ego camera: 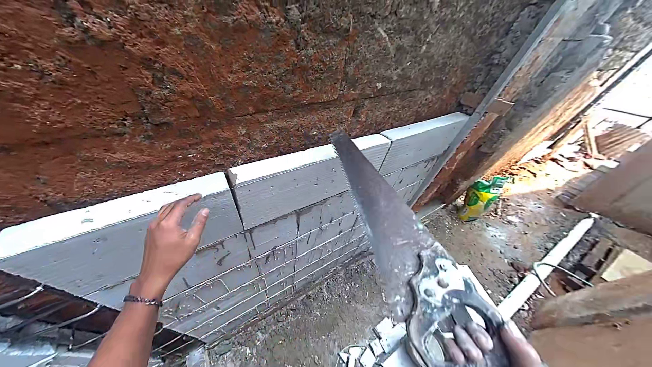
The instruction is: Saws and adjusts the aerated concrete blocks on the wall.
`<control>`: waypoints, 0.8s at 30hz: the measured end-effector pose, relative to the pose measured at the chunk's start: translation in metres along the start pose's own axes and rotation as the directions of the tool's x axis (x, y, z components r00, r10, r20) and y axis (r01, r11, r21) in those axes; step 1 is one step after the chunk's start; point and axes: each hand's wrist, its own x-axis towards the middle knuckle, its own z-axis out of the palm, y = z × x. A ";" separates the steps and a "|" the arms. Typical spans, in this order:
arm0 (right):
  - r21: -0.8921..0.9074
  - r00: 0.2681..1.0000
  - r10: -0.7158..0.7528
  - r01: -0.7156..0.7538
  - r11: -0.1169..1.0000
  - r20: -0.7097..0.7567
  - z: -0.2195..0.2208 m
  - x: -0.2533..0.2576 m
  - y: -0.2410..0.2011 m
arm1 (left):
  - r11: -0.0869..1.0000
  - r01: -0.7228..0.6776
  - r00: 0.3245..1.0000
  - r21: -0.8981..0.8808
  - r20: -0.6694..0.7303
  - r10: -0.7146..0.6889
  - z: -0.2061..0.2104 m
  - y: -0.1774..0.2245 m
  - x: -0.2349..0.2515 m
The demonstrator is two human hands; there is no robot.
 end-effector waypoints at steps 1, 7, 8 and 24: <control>0.023 0.997 0.001 0.001 1.000 -0.082 0.006 0.010 -0.001 | 0.999 -0.028 0.998 0.039 0.049 0.026 0.005 -0.008 0.013; 0.129 0.950 0.045 -0.005 0.992 -0.309 0.036 0.065 0.010 | 0.980 -0.124 0.950 0.156 0.303 0.072 0.043 -0.037 0.054; 0.135 0.947 0.058 -0.016 0.991 -0.316 0.041 0.068 0.014 | 0.976 -0.136 0.951 0.168 0.299 0.081 0.046 -0.037 0.053; 0.056 0.955 0.027 -0.011 0.998 -0.297 0.090 0.068 0.004 | 0.985 -0.115 0.961 0.127 0.265 0.078 0.042 -0.034 0.058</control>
